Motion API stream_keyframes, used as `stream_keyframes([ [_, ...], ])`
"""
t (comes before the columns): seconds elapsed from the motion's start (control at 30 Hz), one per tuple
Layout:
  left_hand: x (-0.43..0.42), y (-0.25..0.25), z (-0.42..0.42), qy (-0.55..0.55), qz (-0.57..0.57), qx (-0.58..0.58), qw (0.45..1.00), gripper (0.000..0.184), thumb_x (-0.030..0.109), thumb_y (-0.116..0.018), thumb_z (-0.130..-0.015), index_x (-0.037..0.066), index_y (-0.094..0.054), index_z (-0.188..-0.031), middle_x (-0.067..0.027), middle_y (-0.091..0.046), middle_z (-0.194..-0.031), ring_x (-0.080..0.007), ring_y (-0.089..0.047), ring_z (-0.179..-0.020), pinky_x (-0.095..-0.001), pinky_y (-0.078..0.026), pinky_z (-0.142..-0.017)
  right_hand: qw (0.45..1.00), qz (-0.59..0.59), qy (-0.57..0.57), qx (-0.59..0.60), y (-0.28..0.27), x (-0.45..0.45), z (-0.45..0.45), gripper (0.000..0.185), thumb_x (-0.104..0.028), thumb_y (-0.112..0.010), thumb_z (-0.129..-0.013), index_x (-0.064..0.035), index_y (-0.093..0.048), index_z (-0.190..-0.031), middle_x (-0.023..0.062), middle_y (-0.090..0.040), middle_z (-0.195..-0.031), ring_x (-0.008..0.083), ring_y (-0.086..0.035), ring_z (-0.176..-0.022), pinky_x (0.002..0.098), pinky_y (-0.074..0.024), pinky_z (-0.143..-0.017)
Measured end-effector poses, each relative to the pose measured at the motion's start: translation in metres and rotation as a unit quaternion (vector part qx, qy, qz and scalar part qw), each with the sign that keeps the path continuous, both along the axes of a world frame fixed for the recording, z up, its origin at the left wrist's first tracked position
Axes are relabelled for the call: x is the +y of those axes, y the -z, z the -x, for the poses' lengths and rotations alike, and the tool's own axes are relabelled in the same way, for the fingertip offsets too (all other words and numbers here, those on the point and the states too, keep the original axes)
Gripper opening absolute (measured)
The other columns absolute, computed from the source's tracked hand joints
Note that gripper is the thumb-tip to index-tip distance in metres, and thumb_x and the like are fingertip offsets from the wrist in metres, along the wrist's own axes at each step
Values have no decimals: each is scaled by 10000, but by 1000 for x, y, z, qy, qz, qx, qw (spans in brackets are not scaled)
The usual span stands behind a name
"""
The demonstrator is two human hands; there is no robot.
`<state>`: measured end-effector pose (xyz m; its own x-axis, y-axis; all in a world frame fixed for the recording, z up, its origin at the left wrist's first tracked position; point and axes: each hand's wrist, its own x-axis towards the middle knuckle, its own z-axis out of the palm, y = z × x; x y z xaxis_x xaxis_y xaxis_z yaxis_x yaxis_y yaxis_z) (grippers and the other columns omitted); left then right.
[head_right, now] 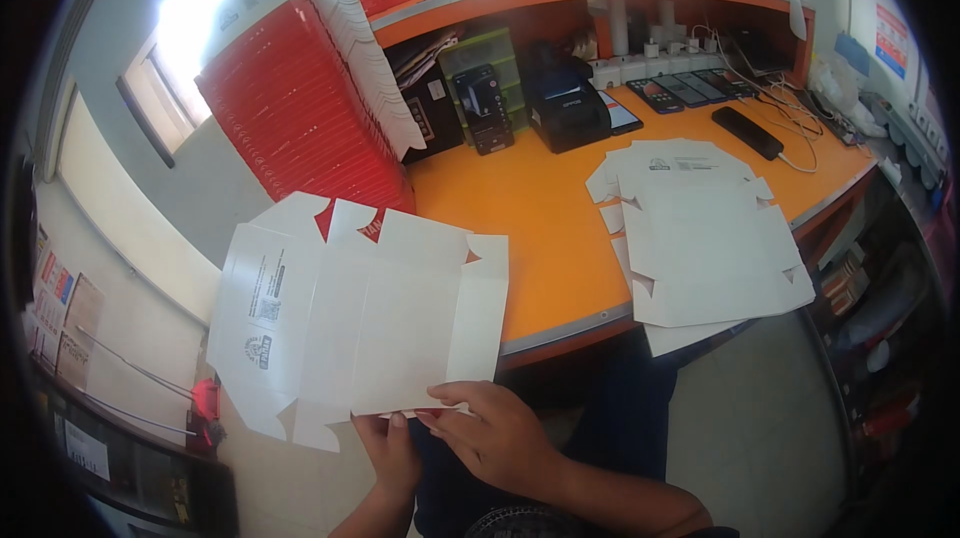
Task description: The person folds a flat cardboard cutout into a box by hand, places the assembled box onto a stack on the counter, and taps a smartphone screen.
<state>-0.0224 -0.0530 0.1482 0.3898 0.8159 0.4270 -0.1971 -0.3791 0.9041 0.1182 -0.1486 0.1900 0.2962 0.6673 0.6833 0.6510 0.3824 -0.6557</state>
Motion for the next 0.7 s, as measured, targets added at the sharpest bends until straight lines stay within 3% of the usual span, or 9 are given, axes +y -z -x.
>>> stream_keyframes([
  [0.13,-1,-3,4,25,-17,32,999,513,251,-582,-994,-24,-345,-1357,-162,-512,-1300,-227,-527,-1175,-398,-415,-1027,999,-9,-9,-32,-5,2,-1,118,-101,-761,-852,-52,-682,-924,93,-679,-1112,252,-676,-911,368,-539,-784],
  [0.33,13,11,15,52,-130,79,987,536,258,-596,-987,-26,-336,-1360,-147,-520,-1254,-215,-539,-1142,-380,-447,-978,997,42,-62,-1,-3,4,-3,162,-66,-808,-796,-62,-716,-930,62,-685,-1052,218,-672,-894,328,-545,-754],
  [0.53,15,0,17,34,-128,90,987,508,263,-596,-977,-33,-378,-1328,-141,-541,-1219,-215,-558,-1102,-371,-453,-961,1000,-16,-8,-17,-10,9,1,171,-57,-797,-799,-65,-705,-943,38,-685,-976,215,-671,-858,335,-543,-728],
  [0.63,10,-4,14,57,-75,52,994,481,252,-584,-974,-38,-406,-1314,-143,-557,-1202,-215,-565,-1091,-368,-452,-957,998,-10,5,-65,-6,7,4,172,-56,-794,-786,-73,-708,-933,38,-683,-970,216,-674,-843,333,-543,-720],
  [0.7,12,2,18,61,-121,85,987,486,252,-581,-970,-42,-413,-1320,-143,-567,-1196,-218,-570,-1086,-367,-451,-956,997,-2,6,-71,-3,4,6,162,-62,-787,-786,-79,-710,-928,37,-687,-985,214,-674,-836,334,-540,-711],
])
